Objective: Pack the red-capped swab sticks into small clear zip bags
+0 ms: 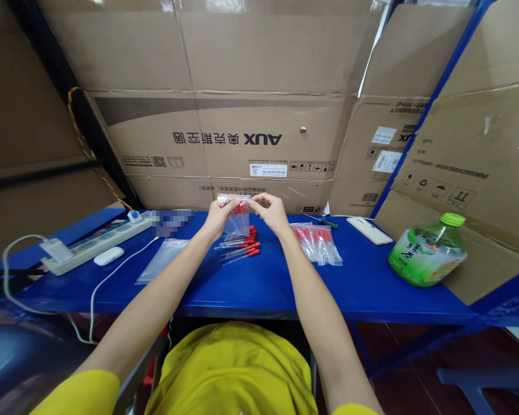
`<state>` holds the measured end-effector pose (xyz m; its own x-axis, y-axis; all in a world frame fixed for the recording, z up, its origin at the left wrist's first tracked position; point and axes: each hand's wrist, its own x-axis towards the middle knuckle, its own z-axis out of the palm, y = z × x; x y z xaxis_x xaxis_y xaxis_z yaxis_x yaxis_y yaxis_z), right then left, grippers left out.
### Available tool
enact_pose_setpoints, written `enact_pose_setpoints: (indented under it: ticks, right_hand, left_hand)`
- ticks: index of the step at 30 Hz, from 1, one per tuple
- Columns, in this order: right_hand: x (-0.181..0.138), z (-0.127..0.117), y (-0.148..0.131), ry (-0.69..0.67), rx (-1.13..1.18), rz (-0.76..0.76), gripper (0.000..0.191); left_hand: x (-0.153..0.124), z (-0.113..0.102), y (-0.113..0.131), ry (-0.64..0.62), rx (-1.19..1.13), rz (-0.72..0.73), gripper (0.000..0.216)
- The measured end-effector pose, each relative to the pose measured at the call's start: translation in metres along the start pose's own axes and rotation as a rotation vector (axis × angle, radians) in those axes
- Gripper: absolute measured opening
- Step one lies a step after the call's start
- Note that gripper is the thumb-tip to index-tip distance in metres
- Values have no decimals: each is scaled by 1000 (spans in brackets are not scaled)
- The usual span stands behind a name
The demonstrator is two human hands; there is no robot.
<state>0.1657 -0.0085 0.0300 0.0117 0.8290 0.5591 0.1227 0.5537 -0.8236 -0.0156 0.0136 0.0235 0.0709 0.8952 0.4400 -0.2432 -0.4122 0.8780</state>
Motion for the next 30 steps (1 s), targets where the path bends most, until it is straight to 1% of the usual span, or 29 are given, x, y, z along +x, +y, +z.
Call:
enact_pose_setpoints:
  ticks: [4,7,11,17,23,27,30]
  right_hand:
    - [-1,0,0,-10,-15,-13,45]
    - [-1,-1,-1,-15,-25,-36,44]
    - [-1,0,-2,-7,-21,-14,48]
    - [-1,4,0,-32,-21,-18,52]
    - [2,1,4,40,-61,-39,49]
    - [4,0,6,37,-56,-24,47]
    - [3,1,7,20,-36,2,47]
  left_hand:
    - [-1,0,-1,-30,3,1,36]
    - [-2,1,-2,-60,4,-14,38]
    - [-3,2,-1,-78,-10,-31,42]
    - [-3,4,0,-116,71,43,38]
    - [0,3,-5,-66,51,54,43]
    - [2,1,-7,-52,84,107,41]
    - [0,3,-7,-27,60,95,39]
